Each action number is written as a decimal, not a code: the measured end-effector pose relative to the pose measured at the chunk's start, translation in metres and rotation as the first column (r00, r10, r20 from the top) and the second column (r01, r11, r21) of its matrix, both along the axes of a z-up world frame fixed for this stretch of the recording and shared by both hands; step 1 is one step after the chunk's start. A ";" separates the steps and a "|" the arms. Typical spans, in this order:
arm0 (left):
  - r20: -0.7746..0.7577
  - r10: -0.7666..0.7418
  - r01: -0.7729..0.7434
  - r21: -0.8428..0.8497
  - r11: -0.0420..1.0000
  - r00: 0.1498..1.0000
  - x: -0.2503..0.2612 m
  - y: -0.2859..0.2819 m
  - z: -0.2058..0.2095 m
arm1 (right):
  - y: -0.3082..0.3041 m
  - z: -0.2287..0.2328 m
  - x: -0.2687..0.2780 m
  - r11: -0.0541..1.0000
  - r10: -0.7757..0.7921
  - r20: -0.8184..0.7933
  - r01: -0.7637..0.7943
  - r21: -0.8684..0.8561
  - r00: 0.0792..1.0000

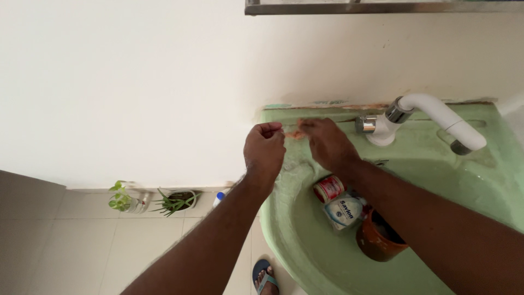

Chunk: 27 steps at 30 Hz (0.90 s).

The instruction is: The person scrubs a metal wall-mounted shelf above a bathroom sink using a soapy cloth. They repeatedly rub the shelf surface and edges, rinsing the cloth in the sink as needed.

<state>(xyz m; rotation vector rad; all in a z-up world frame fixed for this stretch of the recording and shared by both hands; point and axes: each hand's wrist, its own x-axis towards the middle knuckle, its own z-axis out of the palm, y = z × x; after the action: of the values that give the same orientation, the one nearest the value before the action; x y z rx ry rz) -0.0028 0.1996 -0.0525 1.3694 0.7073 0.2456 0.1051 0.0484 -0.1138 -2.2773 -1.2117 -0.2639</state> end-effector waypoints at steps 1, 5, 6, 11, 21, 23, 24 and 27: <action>-0.010 -0.006 0.006 0.010 1.000 1.000 -0.002 0.002 0.001 | -0.001 0.002 -0.007 1.000 0.019 -0.032 -0.020 -0.013 0.999; -0.009 0.000 0.000 0.044 0.999 1.000 -0.003 0.006 0.002 | -0.013 0.011 -0.020 0.981 0.154 -0.123 -0.166 -0.100 0.980; -0.004 0.008 -0.008 0.053 0.999 1.000 -0.003 0.006 0.001 | -0.018 0.012 -0.018 0.967 0.200 -0.144 -0.219 -0.128 0.969; -0.007 0.000 0.000 -0.006 1.000 1.000 -0.001 0.001 0.000 | -0.010 0.012 -0.005 0.998 0.050 -0.075 -0.048 0.031 0.996; -0.018 -0.007 0.007 -0.027 1.000 1.000 -0.002 0.002 0.002 | 0.000 0.018 -0.016 0.993 -0.095 -0.043 0.091 -0.076 0.995; -0.050 -0.025 0.024 -0.012 1.000 0.998 -0.004 0.000 0.002 | 0.007 0.015 -0.019 0.997 0.074 0.009 -0.073 -0.021 0.997; -0.063 -0.035 0.035 -0.004 0.999 0.997 -0.004 0.000 0.003 | 0.010 0.015 -0.020 0.988 0.155 0.042 -0.155 0.004 0.987; -0.037 -0.016 0.019 0.083 0.996 0.999 -0.003 0.003 0.003 | 0.006 0.004 -0.040 0.971 0.185 -0.161 -0.205 -0.119 0.969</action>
<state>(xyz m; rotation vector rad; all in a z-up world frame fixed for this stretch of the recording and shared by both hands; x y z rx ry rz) -0.0059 0.2027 -0.0498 1.4620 0.7221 0.2391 0.0654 0.0544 -0.1094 -2.2225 -1.3991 0.0628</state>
